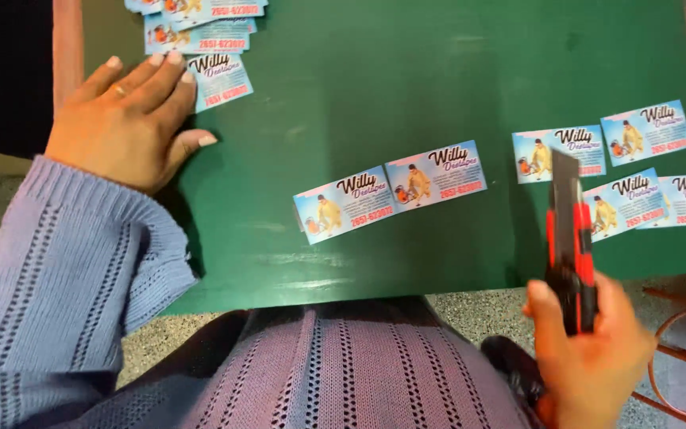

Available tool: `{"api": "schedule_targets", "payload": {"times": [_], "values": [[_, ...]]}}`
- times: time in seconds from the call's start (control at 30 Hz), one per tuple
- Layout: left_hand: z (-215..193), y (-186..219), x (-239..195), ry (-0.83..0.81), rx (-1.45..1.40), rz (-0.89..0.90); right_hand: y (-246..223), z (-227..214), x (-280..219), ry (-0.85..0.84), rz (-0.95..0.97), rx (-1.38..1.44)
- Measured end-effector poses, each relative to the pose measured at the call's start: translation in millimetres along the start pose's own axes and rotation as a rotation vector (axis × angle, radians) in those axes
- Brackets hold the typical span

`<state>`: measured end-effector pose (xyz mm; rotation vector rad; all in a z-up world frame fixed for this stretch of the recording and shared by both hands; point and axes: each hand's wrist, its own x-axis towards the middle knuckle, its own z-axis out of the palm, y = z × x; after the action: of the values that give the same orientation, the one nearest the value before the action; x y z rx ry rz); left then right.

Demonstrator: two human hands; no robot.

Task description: Cutting business cards from printed sheets using a utility knife and a metal ruler on a cutting mat

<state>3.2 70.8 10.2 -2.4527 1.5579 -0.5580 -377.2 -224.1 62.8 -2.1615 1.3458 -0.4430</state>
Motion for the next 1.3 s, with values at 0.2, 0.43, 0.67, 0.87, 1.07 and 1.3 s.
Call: {"api": "schedule_targets", "payload": {"times": [0.2,0.43,0.67,0.87,1.07,1.3], "values": [[-40,61,14,0.028,-0.495,0.164,-67,11,21,-0.298,-0.290,-0.125],[-41,110,-10,-0.027,-0.567,0.344,-69,38,26,-0.564,-0.482,-0.066],[-75,115,-23,0.033,-0.416,0.227,-55,34,44,-0.432,-0.564,-0.143],[-56,91,3,0.065,-0.661,0.431,-66,16,29,-0.266,-0.377,-0.007],[-51,101,12,-0.039,-0.461,0.355,-61,7,14,-0.234,-0.311,0.024],[-46,66,10,0.091,-0.423,0.295,-60,7,-2,-0.269,-0.164,0.148]]}}
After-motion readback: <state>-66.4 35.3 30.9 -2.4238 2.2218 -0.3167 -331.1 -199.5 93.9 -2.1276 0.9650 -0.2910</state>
